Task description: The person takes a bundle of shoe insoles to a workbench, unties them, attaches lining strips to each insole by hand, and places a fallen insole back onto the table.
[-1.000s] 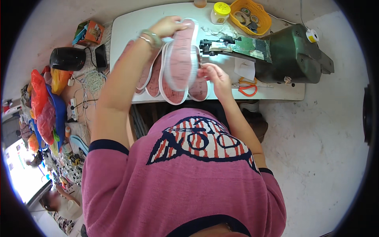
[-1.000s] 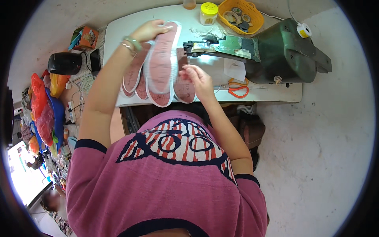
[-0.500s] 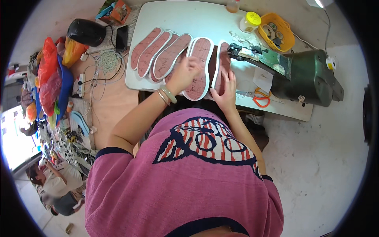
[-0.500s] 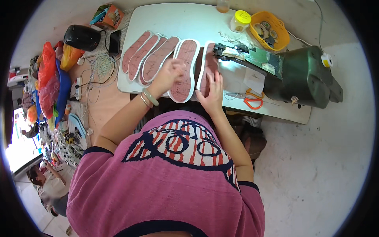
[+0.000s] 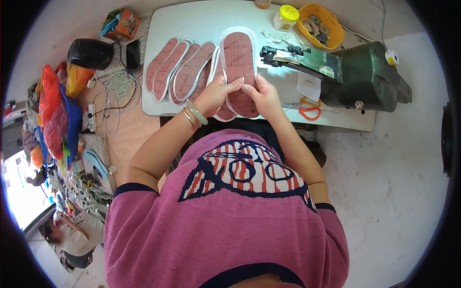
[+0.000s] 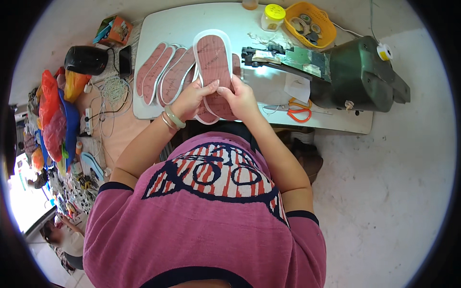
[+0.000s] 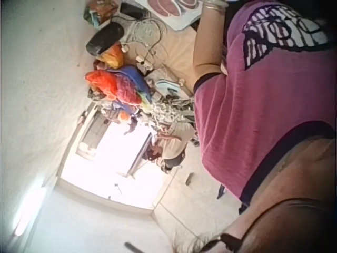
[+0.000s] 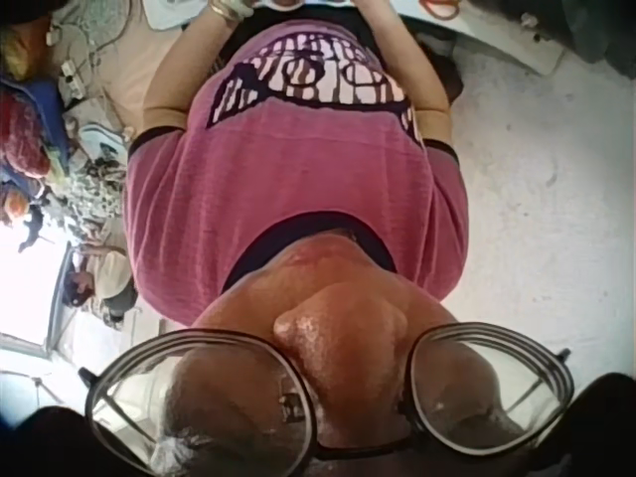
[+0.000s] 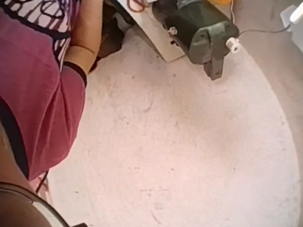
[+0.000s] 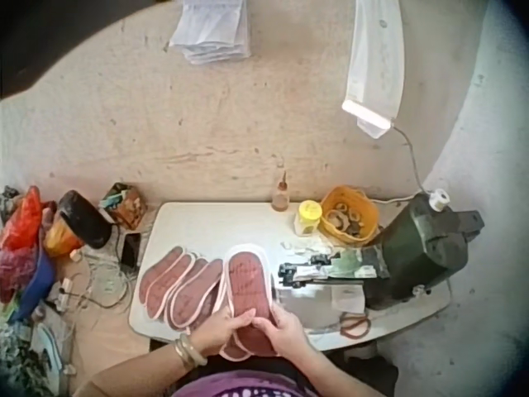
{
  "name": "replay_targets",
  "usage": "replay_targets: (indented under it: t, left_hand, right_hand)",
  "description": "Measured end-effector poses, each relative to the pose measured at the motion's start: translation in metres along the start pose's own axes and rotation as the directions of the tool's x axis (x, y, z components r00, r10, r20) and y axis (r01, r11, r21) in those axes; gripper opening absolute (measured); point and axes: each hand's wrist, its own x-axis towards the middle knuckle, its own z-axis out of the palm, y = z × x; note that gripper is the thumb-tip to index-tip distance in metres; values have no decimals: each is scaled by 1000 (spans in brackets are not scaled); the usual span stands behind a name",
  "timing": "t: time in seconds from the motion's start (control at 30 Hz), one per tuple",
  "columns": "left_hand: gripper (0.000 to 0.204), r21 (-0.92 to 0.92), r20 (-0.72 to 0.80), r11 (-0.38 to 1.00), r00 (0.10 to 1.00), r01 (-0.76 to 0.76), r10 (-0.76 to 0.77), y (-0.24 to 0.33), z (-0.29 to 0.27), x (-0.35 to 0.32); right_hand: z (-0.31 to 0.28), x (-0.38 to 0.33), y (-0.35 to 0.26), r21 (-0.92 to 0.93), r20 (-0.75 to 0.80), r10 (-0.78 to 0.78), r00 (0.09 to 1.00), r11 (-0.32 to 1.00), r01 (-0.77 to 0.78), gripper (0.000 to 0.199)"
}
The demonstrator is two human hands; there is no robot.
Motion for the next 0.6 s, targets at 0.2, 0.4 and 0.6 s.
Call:
replay_targets:
  t: [0.2, 0.4, 0.6]
  left_hand:
    - [31, 114, -112, 983, 981, -144, 157, -5, 10, 45]
    - [29, 676, 40, 520, 731, -522, 682, -14, 22, 127]
    - [40, 645, -22, 656, 848, -392, 529, -13, 28, 157]
  right_hand:
    - [-20, 3, -17, -648, -155, -334, 930, 745, 160, 40]
    - [-74, 34, 6, -655, -240, -441, 865, 731, 191, 45]
    - [-85, 3, 35, 245, -445, 88, 891, 969, 27, 39]
